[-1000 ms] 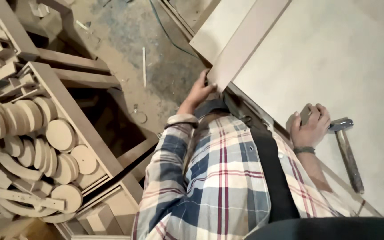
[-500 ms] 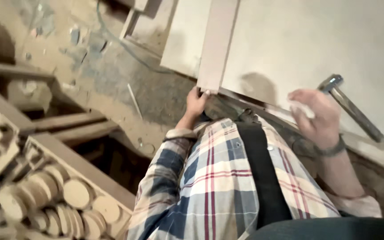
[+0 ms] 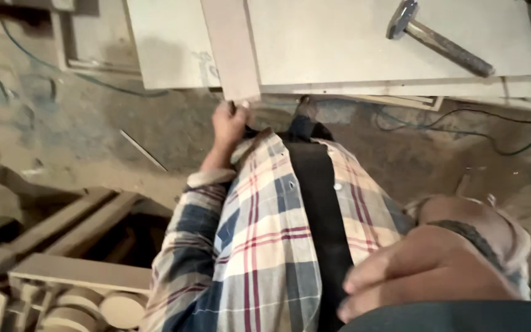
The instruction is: The person uses a pneumatic nail gun to fasten narrow wooden strips and a large flat board onto furniture frames in a workshop. They position each strip against the frame, drive nails along it, reposition the board, and hammer nails by hand where the nail gun cannot reach.
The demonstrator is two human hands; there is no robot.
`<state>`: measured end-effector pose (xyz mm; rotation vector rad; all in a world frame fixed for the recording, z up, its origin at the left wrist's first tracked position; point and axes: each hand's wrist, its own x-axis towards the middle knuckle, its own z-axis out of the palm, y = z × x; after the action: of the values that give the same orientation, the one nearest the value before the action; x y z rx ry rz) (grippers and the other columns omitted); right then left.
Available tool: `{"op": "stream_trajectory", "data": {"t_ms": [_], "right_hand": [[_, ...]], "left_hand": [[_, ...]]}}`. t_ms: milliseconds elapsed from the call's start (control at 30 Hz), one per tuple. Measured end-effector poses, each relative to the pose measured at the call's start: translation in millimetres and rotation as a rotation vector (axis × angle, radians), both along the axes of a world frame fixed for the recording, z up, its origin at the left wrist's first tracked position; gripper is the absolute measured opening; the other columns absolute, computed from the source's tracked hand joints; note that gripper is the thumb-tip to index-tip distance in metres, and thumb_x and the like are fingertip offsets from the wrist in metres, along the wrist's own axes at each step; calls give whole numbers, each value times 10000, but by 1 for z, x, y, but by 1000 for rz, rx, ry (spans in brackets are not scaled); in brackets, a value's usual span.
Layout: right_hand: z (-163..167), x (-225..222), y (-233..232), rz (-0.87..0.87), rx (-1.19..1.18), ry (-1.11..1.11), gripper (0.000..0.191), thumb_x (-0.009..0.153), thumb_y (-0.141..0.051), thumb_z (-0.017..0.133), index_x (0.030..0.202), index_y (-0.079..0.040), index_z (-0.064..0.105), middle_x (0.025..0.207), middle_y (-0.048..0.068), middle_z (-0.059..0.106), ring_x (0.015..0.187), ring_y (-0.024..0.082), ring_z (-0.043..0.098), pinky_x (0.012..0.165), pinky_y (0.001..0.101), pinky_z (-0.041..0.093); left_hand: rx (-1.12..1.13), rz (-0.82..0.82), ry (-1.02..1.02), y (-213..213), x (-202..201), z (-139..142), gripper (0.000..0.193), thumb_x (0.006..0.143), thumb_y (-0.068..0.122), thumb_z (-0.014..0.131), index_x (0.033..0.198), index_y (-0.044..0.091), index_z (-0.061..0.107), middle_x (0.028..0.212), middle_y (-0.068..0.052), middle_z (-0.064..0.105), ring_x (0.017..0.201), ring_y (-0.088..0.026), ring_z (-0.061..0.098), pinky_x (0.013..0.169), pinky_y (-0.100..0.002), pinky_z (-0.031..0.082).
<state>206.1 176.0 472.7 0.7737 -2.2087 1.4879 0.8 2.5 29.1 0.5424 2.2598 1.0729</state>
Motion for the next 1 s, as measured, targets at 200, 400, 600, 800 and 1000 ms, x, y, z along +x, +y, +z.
{"op": "stream_trajectory", "data": {"t_ms": [200,400,600,800,1000], "right_hand": [[-65,65,-13,-489,-226,-63,123,1058,-66,561,1055,-5,669,1076,133,720,965,236,750,886,343,636],[-129,87,-55,-1082,-454,-314,106,1099,-7,529,1104,3,634,1084,153,693,983,228,728,900,352,620],[-168,112,-72,-1267,-676,-527,138,1082,85,523,1142,77,647,1106,164,702,1013,209,709,948,332,588],[-167,104,-48,-1153,-417,-620,148,1060,-14,598,1169,50,675,1103,139,725,995,183,713,893,289,565],[-149,98,-11,-867,169,-694,229,940,-153,659,1129,-34,707,1084,142,726,950,294,724,822,361,569]], "left_hand": [[42,-91,69,10,-13,-3,338,935,347,701,882,13,701,786,-175,727,734,-351,706,667,-453,543],[-60,-187,91,16,-27,0,448,914,491,684,968,46,714,855,-189,737,855,-414,713,752,-494,556],[-72,-190,189,34,-20,7,492,938,504,688,990,14,697,890,-209,732,889,-430,698,769,-504,544],[-107,-103,166,20,-20,45,568,870,547,749,1094,29,682,1004,-193,757,941,-368,725,832,-455,563],[-76,-375,737,32,-19,109,1102,647,462,928,1516,29,408,1578,-252,265,1450,-488,276,1168,-619,262]]}}
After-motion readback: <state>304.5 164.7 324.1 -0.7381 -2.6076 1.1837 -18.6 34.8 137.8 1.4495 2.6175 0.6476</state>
